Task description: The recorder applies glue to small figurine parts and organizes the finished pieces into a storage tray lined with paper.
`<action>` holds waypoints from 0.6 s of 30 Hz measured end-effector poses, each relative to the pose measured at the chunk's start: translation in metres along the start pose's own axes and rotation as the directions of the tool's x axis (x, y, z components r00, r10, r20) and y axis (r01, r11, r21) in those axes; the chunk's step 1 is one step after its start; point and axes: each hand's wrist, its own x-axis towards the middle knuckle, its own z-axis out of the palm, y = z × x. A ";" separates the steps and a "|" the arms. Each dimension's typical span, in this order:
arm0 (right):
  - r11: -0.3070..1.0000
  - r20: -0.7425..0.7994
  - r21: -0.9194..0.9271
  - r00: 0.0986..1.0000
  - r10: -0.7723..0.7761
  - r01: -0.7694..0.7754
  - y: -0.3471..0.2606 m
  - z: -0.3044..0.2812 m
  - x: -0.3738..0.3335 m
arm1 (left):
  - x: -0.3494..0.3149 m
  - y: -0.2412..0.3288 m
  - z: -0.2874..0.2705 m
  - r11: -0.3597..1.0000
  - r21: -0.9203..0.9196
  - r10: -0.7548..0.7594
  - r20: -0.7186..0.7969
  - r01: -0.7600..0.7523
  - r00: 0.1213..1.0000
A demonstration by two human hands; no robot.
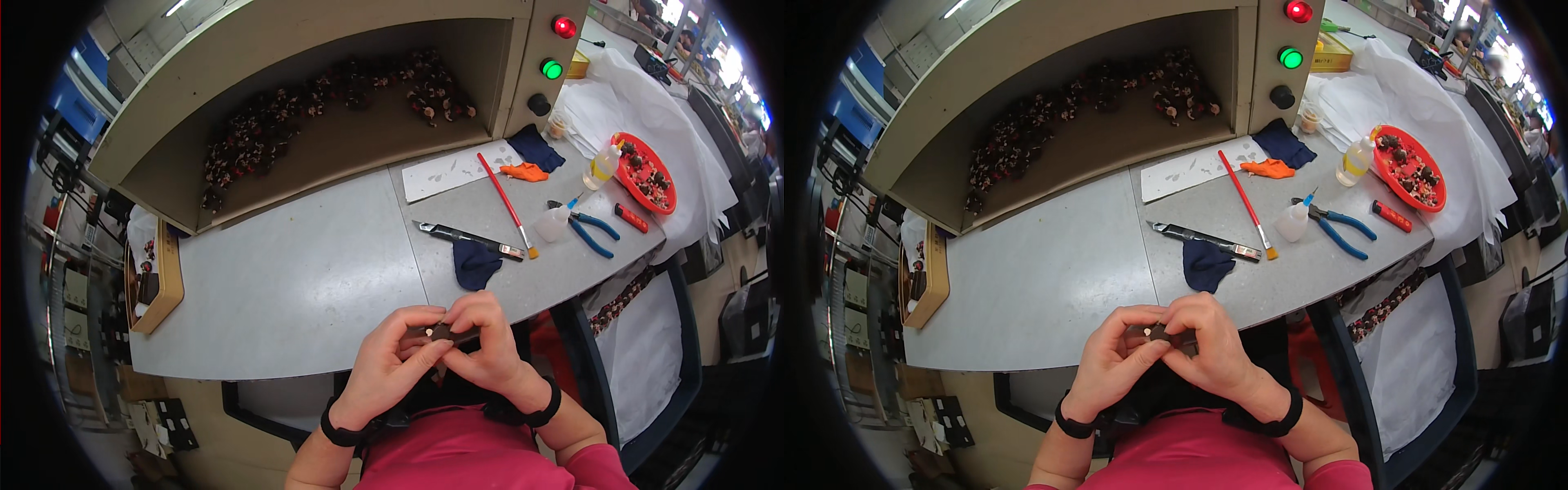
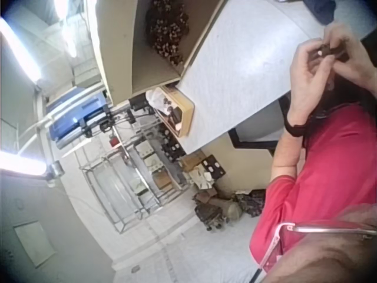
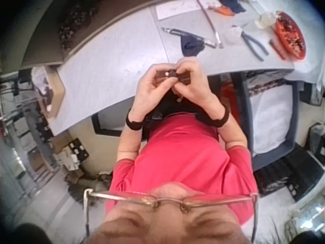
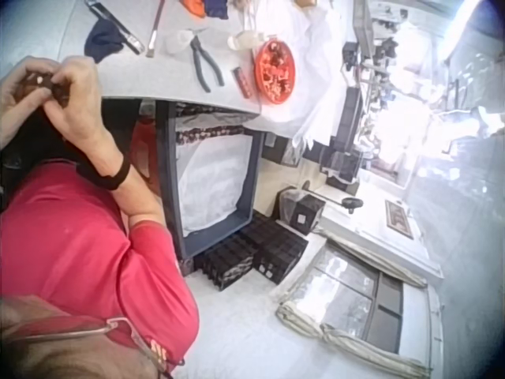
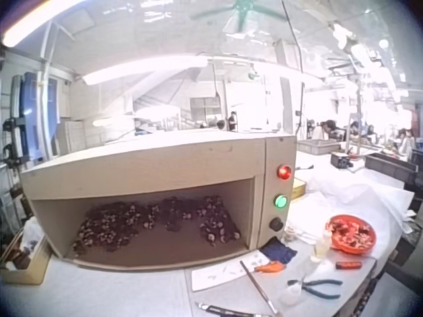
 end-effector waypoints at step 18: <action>0.990 0.072 0.088 0.992 0.104 -0.110 -0.005 -0.003 0.004 | -0.001 0.004 -0.001 0.998 -0.008 -0.070 0.020 0.070 0.997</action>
